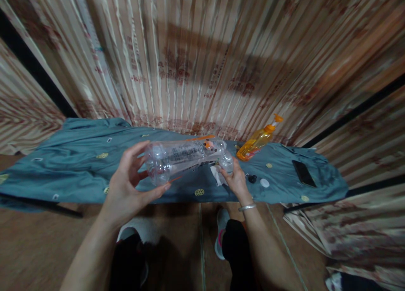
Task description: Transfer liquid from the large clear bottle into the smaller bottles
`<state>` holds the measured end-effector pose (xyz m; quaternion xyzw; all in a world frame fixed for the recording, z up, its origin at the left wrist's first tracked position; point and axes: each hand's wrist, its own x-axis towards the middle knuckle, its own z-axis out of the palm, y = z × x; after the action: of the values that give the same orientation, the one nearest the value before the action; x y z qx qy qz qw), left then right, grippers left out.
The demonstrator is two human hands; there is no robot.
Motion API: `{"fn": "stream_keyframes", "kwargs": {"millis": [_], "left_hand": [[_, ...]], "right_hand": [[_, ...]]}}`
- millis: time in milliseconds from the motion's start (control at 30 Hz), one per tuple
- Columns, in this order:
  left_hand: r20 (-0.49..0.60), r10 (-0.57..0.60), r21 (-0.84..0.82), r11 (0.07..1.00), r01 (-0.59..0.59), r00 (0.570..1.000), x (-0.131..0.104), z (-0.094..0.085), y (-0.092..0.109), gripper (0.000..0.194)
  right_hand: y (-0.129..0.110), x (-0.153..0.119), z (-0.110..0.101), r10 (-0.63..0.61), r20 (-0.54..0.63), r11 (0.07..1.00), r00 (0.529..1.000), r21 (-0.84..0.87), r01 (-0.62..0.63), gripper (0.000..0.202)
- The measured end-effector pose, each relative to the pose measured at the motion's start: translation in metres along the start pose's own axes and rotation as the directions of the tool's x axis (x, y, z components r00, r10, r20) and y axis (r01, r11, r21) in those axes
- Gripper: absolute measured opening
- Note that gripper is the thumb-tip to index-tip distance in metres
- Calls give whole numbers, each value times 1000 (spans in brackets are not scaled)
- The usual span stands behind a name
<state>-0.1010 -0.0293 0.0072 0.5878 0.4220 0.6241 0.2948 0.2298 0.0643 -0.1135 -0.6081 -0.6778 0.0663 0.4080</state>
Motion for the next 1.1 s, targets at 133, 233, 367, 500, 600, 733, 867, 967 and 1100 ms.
{"fn": "stream_keyframes", "kwargs": {"millis": [133, 233, 367, 500, 600, 733, 867, 967, 1100], "left_hand": [[8, -17, 28, 999, 16, 1000, 0, 0, -1, 93], [12, -10, 41, 999, 9, 1000, 0, 0, 0, 92], [11, -14, 48, 999, 14, 1000, -1, -1, 1, 89], [-7, -15, 40, 999, 15, 1000, -1, -1, 0, 88], [-5, -20, 45, 999, 20, 1000, -1, -1, 1, 89], [13, -23, 68, 997, 22, 1000, -1, -1, 2, 91], [12, 4, 64, 998, -5, 1000, -1, -1, 2, 90], [6, 27, 47, 999, -27, 1000, -1, 0, 1, 89], [9, 26, 36, 999, -27, 1000, -1, 0, 2, 90]], "right_hand": [[2, 0, 1, -1, 2, 1000, 1000, -5, 1, 63], [3, 1, 1, -13, 3, 1000, 1000, -2, 13, 64], [3, 1, 1, -47, 1, 999, 999, 21, 47, 61], [5, 1, 2, -63, -5, 998, 998, 24, 63, 61], [6, 1, 2, -58, -7, 998, 998, 8, 58, 64], [3, 1, 1, -32, 10, 999, 999, 3, 32, 65], [-1, 1, -2, -8, 27, 1000, 1000, 8, 8, 64], [-2, 1, -4, 3, 33, 1000, 999, 11, -3, 65], [-1, 1, -5, 1, 36, 1000, 999, 18, -1, 65]]}}
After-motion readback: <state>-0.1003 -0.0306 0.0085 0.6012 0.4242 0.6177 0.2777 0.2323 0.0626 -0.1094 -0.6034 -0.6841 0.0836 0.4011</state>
